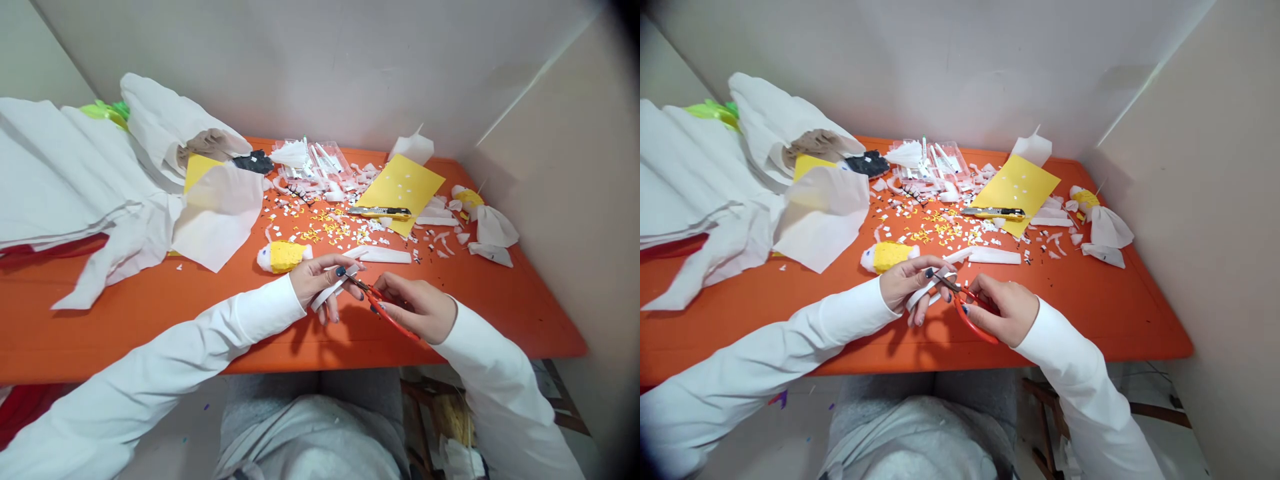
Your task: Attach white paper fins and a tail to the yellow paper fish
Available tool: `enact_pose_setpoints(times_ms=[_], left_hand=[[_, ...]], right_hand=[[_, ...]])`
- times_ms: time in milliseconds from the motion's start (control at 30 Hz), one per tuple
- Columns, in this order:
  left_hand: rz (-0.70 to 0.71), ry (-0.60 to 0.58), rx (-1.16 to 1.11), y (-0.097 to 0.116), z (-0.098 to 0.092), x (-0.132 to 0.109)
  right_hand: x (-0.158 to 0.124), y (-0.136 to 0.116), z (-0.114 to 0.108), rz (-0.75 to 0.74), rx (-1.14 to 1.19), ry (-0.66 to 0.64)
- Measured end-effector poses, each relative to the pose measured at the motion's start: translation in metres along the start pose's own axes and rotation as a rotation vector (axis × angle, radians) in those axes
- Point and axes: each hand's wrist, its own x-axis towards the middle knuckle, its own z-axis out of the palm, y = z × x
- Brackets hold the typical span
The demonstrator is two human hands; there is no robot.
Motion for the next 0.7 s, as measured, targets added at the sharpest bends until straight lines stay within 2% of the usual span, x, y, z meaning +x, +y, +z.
enact_pose_setpoints(times_ms=[700], left_hand=[[0.033, -0.001, -0.028, -0.0035, -0.0014, 0.0012]], right_hand=[[-0.0003, 0.0055, 0.0082, -0.008, 0.128, 0.023]])
